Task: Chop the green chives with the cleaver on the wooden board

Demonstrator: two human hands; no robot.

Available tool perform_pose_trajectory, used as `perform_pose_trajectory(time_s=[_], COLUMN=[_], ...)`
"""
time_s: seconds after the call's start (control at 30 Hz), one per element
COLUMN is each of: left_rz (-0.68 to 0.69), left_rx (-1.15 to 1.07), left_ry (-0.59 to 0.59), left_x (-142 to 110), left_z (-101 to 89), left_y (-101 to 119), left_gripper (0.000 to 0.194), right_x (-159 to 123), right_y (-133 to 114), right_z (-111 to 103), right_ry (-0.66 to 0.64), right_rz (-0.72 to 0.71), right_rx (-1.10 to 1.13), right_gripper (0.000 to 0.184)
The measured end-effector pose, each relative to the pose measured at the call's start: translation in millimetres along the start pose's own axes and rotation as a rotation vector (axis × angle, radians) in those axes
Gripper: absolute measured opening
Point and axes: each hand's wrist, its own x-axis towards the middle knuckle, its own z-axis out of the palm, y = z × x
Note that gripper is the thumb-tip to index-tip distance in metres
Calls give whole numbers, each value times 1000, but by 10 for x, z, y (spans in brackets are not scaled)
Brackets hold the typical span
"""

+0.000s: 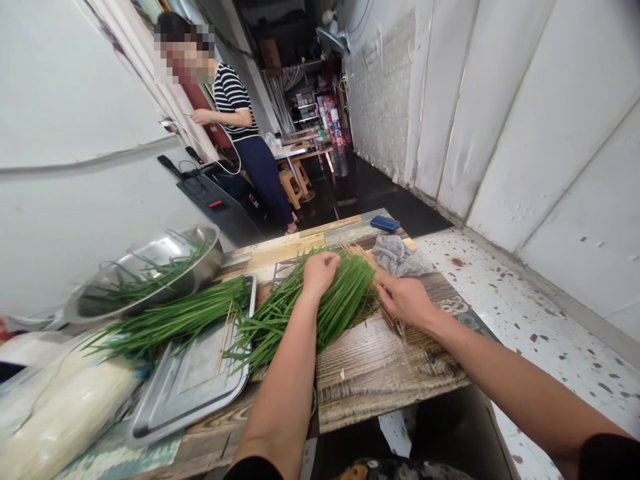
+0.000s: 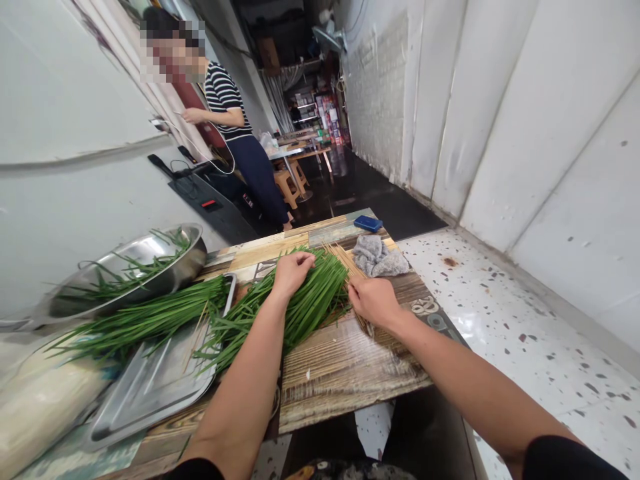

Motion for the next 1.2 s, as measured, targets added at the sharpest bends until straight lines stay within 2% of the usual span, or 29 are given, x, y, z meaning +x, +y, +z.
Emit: perform_pose_trajectory(time_s=[0.43,1.2], left_rz=[21,50], left_rx=[-76,-83], left_ry=[-3,-9], left_x=[16,4], left_z=[109,85], left_y=[-25,-19], left_gripper=[21,22], right_x=[-4,-3], right_y=[10,-1], right_z=[19,-3], right_ry=[32,26], right_rz=[-5,-10], right_rx=[5,-21], right_gripper=[34,32])
